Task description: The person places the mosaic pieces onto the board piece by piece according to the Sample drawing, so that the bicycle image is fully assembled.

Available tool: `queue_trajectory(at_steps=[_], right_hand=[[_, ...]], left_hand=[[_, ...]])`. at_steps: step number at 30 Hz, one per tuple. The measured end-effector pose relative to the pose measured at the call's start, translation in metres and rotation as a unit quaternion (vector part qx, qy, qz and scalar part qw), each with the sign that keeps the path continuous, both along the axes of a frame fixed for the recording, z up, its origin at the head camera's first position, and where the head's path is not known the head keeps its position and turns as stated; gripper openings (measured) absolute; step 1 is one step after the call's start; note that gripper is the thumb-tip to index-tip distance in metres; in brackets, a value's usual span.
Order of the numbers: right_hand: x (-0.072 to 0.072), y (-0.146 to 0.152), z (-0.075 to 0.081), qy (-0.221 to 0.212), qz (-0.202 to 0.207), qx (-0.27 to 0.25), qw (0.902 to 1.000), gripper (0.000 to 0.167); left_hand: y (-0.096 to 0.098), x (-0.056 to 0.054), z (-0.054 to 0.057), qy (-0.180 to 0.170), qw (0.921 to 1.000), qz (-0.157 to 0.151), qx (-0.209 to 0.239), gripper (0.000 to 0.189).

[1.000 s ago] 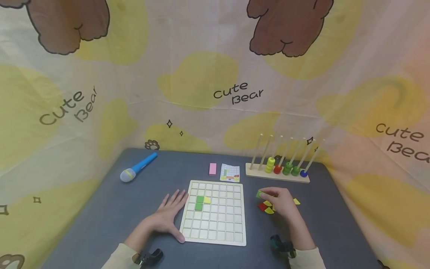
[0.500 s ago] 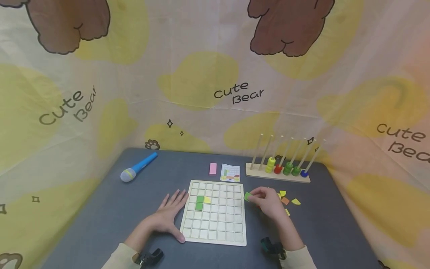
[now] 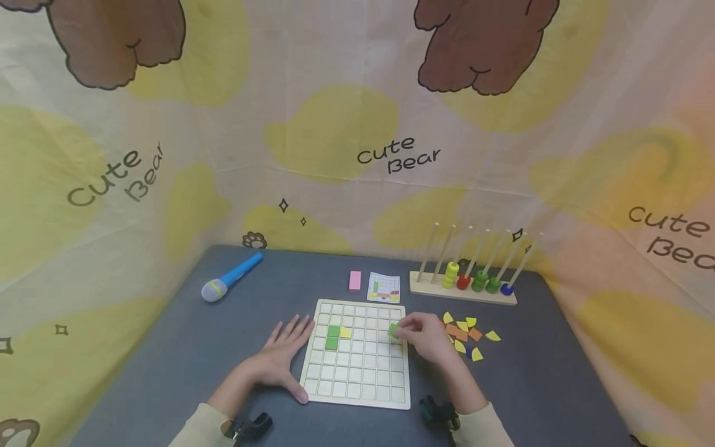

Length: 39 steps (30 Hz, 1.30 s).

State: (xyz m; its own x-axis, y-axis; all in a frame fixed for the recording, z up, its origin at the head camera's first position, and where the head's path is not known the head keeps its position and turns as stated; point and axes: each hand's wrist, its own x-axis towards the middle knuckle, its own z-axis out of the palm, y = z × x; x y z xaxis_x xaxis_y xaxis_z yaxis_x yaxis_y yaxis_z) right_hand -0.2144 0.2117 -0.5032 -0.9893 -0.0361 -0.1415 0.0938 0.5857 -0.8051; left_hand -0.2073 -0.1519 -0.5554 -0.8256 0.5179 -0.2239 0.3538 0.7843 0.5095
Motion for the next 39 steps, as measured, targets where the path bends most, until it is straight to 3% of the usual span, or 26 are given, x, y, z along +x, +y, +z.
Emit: queue_trajectory(at_steps=[15, 25, 39], right_hand=[[-0.004, -0.024, -0.006, 0.008, 0.025, -0.011, 0.9996, 0.013], [-0.005, -0.048, -0.009, 0.006, 0.069, -0.012, 0.9975, 0.013], [0.004, -0.072, -0.019, 0.009, 0.112, -0.034, 0.9931, 0.013]], left_hand=[[0.000, 0.002, 0.001, -0.005, 1.0000, 0.001, 0.005, 0.151], [0.001, 0.004, 0.006, -0.009, 0.9998, 0.007, 0.013, 0.151], [0.001, 0.002, 0.006, -0.011, 0.9999, 0.000, 0.012, 0.150]])
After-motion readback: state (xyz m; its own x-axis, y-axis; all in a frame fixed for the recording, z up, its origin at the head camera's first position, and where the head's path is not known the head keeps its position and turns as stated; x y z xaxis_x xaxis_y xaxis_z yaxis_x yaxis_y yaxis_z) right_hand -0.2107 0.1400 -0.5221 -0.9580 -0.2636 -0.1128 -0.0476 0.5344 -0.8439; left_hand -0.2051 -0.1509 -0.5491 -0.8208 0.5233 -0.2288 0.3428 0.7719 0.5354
